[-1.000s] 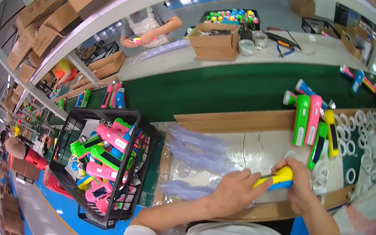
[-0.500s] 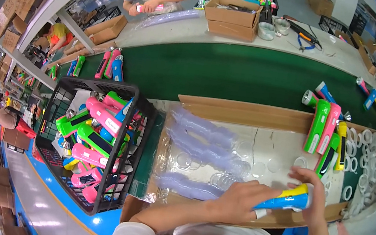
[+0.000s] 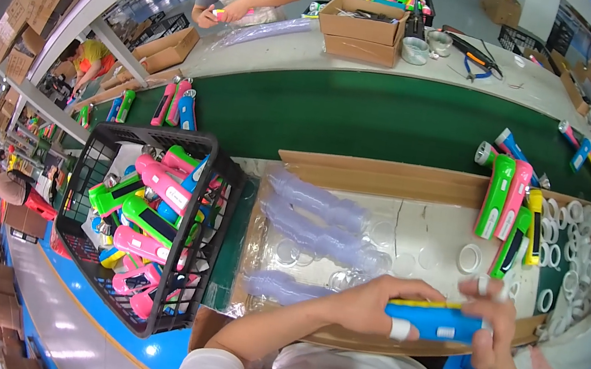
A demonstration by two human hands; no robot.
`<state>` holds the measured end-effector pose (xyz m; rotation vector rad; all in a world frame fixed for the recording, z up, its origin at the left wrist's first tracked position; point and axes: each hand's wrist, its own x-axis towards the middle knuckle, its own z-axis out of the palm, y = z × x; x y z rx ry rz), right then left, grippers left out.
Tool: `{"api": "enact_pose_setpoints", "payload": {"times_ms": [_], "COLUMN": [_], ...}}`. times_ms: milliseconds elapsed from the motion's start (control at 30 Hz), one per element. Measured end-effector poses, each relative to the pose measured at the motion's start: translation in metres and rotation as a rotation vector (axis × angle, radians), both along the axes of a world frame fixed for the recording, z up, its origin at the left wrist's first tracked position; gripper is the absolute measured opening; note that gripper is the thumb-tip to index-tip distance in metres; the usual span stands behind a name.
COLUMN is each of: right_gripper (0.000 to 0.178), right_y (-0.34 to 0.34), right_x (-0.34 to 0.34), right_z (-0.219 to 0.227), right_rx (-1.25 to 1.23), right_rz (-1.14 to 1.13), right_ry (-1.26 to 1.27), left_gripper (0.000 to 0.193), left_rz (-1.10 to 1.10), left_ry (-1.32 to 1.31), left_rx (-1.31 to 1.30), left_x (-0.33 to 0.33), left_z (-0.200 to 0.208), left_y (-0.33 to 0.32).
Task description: Assembling flashlight bodies by attaching plastic rings and internal components at an industrial workstation.
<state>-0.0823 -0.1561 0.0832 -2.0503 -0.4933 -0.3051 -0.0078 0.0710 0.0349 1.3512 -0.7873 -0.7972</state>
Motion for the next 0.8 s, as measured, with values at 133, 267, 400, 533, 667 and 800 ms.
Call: {"api": "enact_pose_setpoints", "payload": {"times_ms": [133,267,400,533,667,800], "right_gripper": [0.028,0.036,0.040,0.037,0.044,0.044], "right_y": [-0.009,-0.009,0.003,-0.004,-0.016,-0.010], "right_x": [0.018,0.018,0.017,0.026,0.025,-0.009], "right_z": [-0.039,-0.065,-0.017,-0.047,-0.054,-0.039], "right_rx": [0.620,0.834,0.236,0.730,1.061,0.462], "right_rz": [-0.390,-0.307,0.027,-0.082,-0.176,-0.151], "right_ry": [0.456,0.703,0.008,0.534,0.880,0.159], "left_gripper": [0.059,0.052,0.054,0.058,0.060,0.051], "left_rz": [0.359,0.360,0.237,0.237,0.293,0.214], "left_ry": [-1.234,-1.335,-0.009,-0.901,-1.348,-0.597], "left_rx": [0.249,0.278,0.200,0.340,0.321,0.174], "left_x": [-0.015,-0.014,-0.014,-0.016,-0.015,-0.029], "left_z": [-0.003,-0.017,0.012,0.021,0.012,0.018], "left_y": [-0.031,-0.023,0.013,-0.014,-0.031,-0.019]}}
